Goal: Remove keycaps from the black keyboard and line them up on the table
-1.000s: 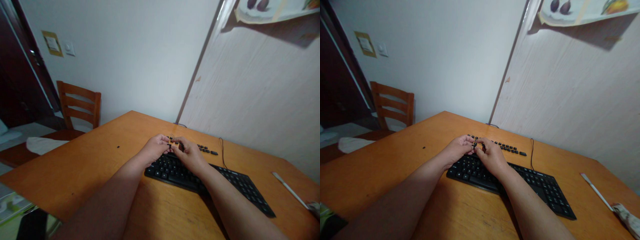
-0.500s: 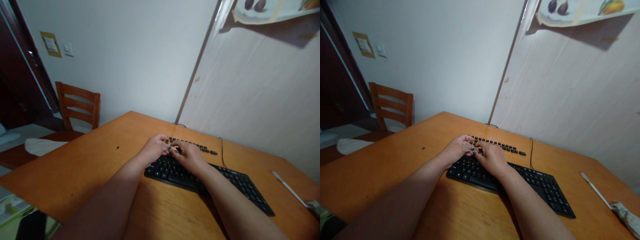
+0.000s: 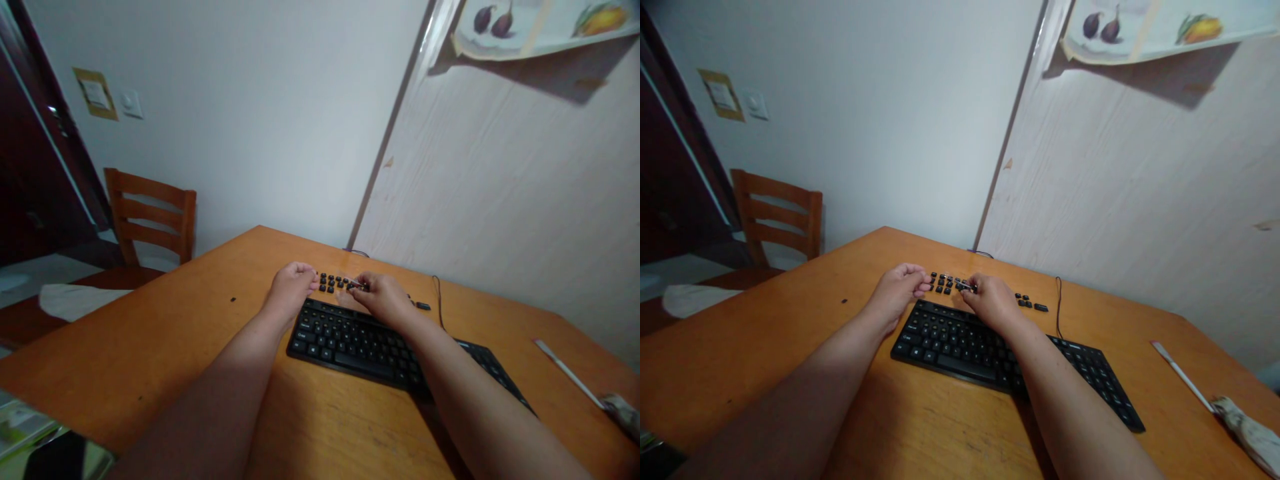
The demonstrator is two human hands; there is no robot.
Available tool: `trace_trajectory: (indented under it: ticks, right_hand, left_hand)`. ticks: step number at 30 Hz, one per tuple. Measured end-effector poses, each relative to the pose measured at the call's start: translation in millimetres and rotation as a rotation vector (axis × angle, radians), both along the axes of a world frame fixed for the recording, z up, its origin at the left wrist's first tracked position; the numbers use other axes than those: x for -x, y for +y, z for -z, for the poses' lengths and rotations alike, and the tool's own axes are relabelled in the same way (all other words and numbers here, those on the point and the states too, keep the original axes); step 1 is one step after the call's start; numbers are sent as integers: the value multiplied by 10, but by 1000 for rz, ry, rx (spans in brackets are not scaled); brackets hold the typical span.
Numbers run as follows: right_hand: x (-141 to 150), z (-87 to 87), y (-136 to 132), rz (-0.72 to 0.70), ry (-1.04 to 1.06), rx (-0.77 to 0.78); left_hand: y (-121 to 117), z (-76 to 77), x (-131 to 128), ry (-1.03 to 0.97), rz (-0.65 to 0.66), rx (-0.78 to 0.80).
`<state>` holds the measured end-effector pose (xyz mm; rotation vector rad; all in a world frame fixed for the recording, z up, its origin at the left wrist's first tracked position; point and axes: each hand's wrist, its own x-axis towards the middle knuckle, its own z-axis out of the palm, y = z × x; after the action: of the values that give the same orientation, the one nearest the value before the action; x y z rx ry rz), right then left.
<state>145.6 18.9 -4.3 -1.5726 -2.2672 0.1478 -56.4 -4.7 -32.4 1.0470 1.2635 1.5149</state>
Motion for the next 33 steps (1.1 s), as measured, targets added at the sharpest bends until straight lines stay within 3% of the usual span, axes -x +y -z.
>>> trace_trajectory:
  ticks: [15, 33]
  right_hand:
    - [99, 234, 409, -17, -212, 132]
    - [215, 226, 385, 17, -251, 175]
  left_hand:
    - [7, -15, 35, 37, -60, -4]
    - [-47, -81, -10, 40, -79, 33]
